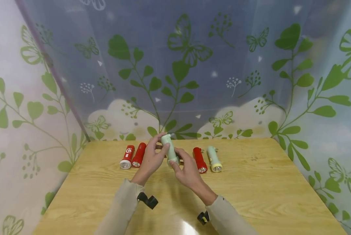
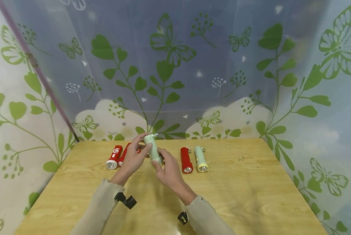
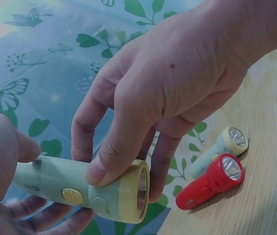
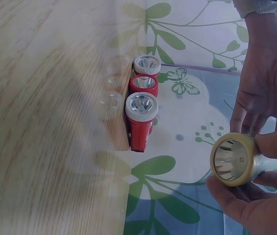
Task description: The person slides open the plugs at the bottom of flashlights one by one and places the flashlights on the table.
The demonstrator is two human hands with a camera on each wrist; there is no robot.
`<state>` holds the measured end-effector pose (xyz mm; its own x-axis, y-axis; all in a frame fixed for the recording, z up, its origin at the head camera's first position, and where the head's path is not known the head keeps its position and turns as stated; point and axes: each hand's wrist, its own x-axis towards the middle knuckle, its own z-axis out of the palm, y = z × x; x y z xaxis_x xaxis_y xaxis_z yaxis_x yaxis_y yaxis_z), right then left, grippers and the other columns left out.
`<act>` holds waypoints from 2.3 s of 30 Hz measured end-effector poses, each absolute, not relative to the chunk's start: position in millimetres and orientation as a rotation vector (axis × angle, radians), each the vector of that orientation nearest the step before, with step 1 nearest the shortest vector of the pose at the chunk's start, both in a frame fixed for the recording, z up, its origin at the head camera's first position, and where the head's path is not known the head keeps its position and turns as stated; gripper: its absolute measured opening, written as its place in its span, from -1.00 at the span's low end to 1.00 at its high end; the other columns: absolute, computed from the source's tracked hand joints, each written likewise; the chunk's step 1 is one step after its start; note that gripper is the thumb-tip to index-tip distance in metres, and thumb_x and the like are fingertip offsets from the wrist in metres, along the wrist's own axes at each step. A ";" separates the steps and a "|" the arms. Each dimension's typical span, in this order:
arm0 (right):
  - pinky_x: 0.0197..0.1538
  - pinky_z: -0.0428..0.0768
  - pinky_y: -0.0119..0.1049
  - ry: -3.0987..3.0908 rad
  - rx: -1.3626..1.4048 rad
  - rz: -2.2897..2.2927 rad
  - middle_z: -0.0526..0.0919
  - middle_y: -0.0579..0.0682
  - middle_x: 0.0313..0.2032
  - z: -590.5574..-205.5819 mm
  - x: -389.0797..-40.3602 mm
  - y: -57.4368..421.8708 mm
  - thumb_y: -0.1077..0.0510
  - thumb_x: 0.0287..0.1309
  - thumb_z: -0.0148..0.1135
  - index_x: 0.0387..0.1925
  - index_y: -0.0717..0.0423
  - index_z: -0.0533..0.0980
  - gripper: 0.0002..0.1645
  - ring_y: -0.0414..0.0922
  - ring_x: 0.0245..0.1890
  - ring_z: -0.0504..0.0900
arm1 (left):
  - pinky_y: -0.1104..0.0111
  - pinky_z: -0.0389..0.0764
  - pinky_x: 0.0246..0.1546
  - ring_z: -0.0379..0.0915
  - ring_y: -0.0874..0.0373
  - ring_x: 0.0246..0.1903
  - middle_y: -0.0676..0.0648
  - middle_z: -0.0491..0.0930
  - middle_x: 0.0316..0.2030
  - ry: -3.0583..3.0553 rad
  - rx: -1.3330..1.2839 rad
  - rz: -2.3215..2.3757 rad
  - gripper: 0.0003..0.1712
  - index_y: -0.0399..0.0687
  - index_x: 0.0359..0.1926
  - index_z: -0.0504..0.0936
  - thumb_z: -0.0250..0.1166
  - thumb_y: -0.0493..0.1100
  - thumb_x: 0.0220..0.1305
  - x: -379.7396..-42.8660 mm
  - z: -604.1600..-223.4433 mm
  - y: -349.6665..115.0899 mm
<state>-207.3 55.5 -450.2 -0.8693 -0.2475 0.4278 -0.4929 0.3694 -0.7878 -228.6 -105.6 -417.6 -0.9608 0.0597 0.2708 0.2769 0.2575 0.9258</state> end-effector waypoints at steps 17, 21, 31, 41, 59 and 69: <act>0.02 0.72 -0.04 -2.447 0.579 1.506 0.66 0.12 0.15 -449.8 -211.9 58.4 0.17 0.32 0.31 0.32 0.11 0.44 -0.44 0.06 0.04 0.70 | 0.02 0.74 -0.08 0.55 -0.14 0.01 -0.24 0.44 0.21 -2.329 -0.306 -1.873 -0.43 0.15 0.46 0.31 0.17 -0.13 0.50 -237.0 -422.7 -103.1; 0.01 0.73 -0.05 -2.444 0.544 1.520 0.65 0.16 0.17 -451.1 -216.0 59.3 0.15 0.33 0.31 0.34 0.12 0.42 -0.41 0.08 0.05 0.70 | 0.00 0.72 -0.03 0.58 -0.17 0.07 -0.24 0.45 0.30 -2.301 -0.299 -1.933 -0.45 0.12 0.43 0.26 0.17 -0.12 0.51 -238.5 -423.6 -102.7; -0.07 0.76 -0.08 -2.446 0.501 1.507 0.67 0.20 0.10 -454.8 -221.6 62.1 0.14 0.35 0.29 0.36 0.16 0.40 -0.40 0.11 0.02 0.71 | 0.04 0.74 -0.05 0.57 -0.22 0.10 -0.28 0.37 0.42 -2.273 -0.317 -2.008 -0.44 0.11 0.44 0.26 0.16 -0.16 0.51 -241.4 -431.0 -97.2; -0.12 0.75 -0.16 -2.493 0.431 1.443 0.68 0.20 0.08 -459.4 -227.4 62.9 0.15 0.37 0.26 0.33 0.19 0.43 -0.45 0.08 0.01 0.70 | 0.11 0.73 0.03 0.56 -0.24 0.19 -0.33 0.40 0.39 -2.330 -0.350 -1.977 -0.49 0.04 0.41 0.35 0.14 -0.22 0.50 -245.3 -444.1 -91.9; -0.09 0.68 -0.07 -2.573 0.422 1.366 0.68 0.22 0.03 -466.6 -227.8 66.2 0.20 0.22 0.34 0.28 0.27 0.44 -0.38 0.05 -0.06 0.67 | 0.07 0.71 0.06 0.60 -0.26 0.13 -0.40 0.44 0.34 -2.434 -0.284 -1.970 -0.45 0.05 0.44 0.37 0.15 -0.22 0.49 -251.7 -459.3 -82.9; -0.19 0.57 -0.23 -2.639 0.413 1.328 0.62 0.21 -0.04 -472.3 -226.4 66.8 0.20 0.19 0.37 0.26 0.27 0.49 -0.39 0.00 -0.08 0.54 | 0.20 0.74 -0.14 0.66 -0.06 -0.08 -0.38 0.48 0.30 -2.478 -0.197 -1.991 -0.45 0.10 0.42 0.41 0.15 -0.24 0.46 -256.5 -470.9 -83.8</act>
